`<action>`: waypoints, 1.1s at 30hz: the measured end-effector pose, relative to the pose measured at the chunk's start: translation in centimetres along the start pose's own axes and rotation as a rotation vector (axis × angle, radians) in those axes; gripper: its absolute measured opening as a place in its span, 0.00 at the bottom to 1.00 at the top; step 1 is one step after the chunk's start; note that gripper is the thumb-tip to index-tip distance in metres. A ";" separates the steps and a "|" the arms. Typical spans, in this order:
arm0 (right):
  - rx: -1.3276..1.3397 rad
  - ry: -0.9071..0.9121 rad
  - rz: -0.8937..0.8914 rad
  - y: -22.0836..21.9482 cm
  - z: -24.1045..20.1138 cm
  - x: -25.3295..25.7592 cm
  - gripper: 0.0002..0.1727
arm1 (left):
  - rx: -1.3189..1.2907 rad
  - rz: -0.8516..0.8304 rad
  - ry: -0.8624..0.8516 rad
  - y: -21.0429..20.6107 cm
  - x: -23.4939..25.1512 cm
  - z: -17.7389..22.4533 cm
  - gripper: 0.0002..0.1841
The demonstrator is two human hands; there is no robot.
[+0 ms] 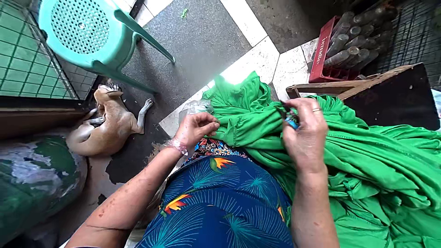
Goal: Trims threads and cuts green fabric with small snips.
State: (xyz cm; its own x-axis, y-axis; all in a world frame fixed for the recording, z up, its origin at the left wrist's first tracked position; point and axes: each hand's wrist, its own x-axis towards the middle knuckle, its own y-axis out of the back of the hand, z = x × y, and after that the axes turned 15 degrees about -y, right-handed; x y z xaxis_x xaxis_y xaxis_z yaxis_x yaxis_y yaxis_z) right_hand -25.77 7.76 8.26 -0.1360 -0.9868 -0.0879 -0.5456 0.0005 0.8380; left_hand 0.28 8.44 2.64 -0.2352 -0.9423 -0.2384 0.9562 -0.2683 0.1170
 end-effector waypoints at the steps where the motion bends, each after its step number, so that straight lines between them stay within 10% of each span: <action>1: 0.069 0.025 -0.027 -0.9 -0.5 -0.2 0.14 | -0.011 -0.022 0.008 -0.5 0.0 0.2 0.02; 12: 0.104 -0.148 -0.235 -5.0 0.1 -2.4 0.15 | 0.146 -0.181 0.016 -3.3 1.4 -0.6 0.06; 33: -0.132 0.158 -0.152 -6.7 -0.2 -3.3 0.08 | -0.070 -0.116 0.111 -2.0 0.3 0.5 0.05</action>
State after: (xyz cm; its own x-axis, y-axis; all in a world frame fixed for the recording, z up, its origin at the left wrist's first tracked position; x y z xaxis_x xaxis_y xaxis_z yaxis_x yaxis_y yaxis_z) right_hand -21.51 11.03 3.02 0.0759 -0.9869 -0.1421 -0.4359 -0.1611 0.8855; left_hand -1.82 8.59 2.82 -0.3278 -0.8766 -0.3522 0.9344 -0.3559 0.0163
